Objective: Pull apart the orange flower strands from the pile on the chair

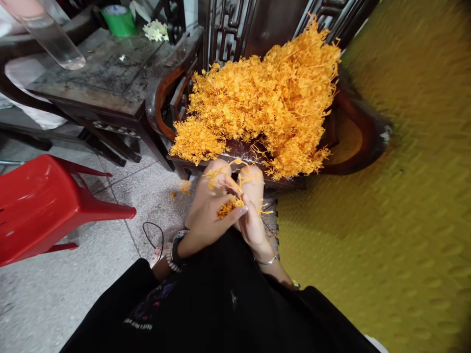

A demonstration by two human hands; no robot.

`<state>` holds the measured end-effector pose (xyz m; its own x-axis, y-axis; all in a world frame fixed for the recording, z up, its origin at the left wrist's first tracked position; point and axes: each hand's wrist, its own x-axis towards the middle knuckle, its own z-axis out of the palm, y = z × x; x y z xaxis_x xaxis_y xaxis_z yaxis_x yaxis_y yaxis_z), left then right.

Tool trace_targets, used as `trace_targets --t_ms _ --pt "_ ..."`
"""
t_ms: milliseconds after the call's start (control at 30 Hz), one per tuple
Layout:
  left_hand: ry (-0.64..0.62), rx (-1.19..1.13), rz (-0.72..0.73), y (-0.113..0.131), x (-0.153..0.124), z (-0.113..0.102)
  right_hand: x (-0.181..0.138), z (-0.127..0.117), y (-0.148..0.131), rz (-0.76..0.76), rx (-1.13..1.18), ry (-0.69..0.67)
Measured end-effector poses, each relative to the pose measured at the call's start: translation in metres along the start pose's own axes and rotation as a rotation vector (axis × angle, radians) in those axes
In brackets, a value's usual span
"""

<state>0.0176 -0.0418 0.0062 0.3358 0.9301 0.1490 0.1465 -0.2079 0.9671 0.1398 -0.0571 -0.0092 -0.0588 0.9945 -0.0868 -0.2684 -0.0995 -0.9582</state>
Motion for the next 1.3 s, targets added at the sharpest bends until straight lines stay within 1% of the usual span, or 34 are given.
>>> trace_targets --t_ms 100,167,267,333,367,433,500,600,667,700,767,833,867,933,1000,1067,1200,1233,1300 --pt "-0.078 -0.031 0.072 -0.004 0.002 0.005 -0.001 -0.006 0.002 -0.025 -0.215 0.020" --pt "-0.096 -0.082 0.091 -0.007 0.002 0.004 -0.001 -0.010 -0.003 -0.123 -0.392 0.036" --pt "-0.058 -0.075 0.050 -0.011 0.000 -0.001 0.000 -0.014 -0.016 -0.302 -0.682 0.014" --pt "-0.011 -0.033 0.000 -0.013 0.000 -0.004 0.001 -0.017 -0.023 -0.345 -0.799 0.007" --pt "0.007 -0.019 -0.020 -0.013 -0.001 -0.005 0.000 -0.017 -0.025 -0.340 -0.797 0.002" --pt "0.008 -0.039 -0.042 -0.013 -0.001 -0.007 -0.001 -0.017 -0.026 -0.286 -0.671 -0.009" --pt "-0.040 -0.132 -0.059 -0.012 -0.001 -0.006 -0.003 -0.015 -0.022 -0.173 -0.437 -0.026" --pt "-0.170 -0.384 -0.136 -0.015 -0.001 -0.001 -0.007 -0.008 -0.015 0.011 -0.041 -0.042" --pt "-0.209 -0.566 -0.193 -0.019 -0.002 0.002 -0.008 -0.005 -0.014 0.070 0.184 -0.090" --pt "-0.205 -0.670 -0.198 -0.021 -0.002 0.003 -0.008 -0.004 -0.014 0.088 0.281 -0.123" --pt "-0.150 -0.898 -0.149 -0.023 -0.003 0.003 -0.006 -0.006 -0.018 0.093 0.470 -0.156" --pt "-0.049 -1.063 -0.067 -0.022 -0.003 -0.001 -0.004 -0.011 -0.024 0.042 0.624 -0.142" --pt "0.005 -1.083 -0.040 -0.021 -0.004 -0.004 -0.003 -0.015 -0.027 0.000 0.668 -0.135" --pt "0.080 -0.996 -0.047 -0.017 -0.005 -0.011 -0.002 -0.023 -0.029 -0.077 0.677 -0.160" --pt "0.078 -0.856 -0.109 -0.014 -0.005 -0.016 -0.002 -0.030 -0.029 -0.112 0.605 -0.189" --pt "0.066 -0.772 -0.170 -0.012 -0.005 -0.019 -0.002 -0.035 -0.026 -0.137 0.493 -0.165" --pt "0.110 -0.828 -0.161 -0.006 -0.003 -0.020 0.000 -0.042 -0.019 -0.181 0.318 -0.078" --pt "0.100 -0.843 -0.160 -0.005 -0.002 -0.020 0.001 -0.044 -0.018 -0.195 0.297 -0.064" --pt "0.011 -0.832 -0.185 -0.004 -0.002 -0.020 0.002 -0.045 -0.018 -0.214 0.269 -0.046"
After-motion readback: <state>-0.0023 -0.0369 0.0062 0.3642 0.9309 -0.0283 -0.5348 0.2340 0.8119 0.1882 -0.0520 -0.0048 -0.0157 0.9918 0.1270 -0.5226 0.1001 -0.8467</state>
